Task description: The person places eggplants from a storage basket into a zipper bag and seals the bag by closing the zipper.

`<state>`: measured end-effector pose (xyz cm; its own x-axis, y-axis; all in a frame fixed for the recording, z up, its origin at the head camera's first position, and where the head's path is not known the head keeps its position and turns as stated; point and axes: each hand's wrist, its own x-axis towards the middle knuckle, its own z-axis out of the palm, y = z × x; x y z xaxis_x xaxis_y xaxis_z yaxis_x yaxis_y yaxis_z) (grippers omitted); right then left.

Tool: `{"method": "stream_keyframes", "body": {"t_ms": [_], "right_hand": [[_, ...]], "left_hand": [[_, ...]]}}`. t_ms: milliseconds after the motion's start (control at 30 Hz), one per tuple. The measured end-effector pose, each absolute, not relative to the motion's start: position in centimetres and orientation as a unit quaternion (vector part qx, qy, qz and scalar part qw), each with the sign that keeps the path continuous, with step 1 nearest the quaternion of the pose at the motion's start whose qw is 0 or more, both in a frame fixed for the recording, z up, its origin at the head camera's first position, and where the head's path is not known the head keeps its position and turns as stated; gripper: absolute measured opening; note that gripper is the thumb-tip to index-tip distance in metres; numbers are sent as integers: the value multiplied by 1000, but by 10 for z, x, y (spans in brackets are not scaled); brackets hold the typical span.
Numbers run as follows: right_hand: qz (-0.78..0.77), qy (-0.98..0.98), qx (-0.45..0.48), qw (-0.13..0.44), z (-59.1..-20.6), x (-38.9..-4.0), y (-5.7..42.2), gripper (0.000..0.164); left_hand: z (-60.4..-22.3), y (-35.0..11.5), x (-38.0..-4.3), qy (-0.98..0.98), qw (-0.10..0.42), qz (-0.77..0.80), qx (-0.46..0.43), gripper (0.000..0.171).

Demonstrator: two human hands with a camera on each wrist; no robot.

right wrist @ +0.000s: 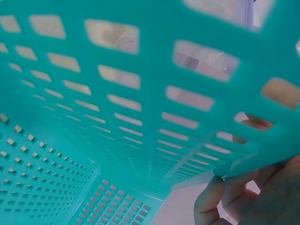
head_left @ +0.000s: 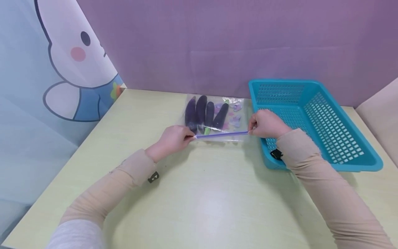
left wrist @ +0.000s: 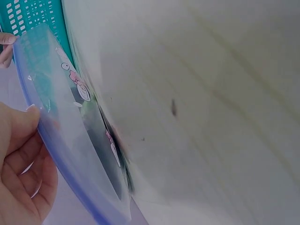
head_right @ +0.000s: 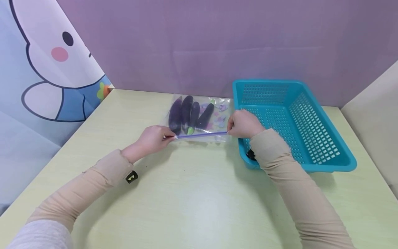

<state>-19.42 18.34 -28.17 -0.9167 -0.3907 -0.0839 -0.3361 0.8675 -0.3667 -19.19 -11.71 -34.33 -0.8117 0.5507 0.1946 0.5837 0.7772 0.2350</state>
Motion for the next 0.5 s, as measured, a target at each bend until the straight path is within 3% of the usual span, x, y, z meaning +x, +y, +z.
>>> {"method": "stream_keyframes", "body": {"t_ms": [500], "right_hand": [[-174, 964, -183, 79, -283, -195, 184, 9]], "left_hand": [[-347, -120, -195, -939, 72, -148, -303, 15]]}}
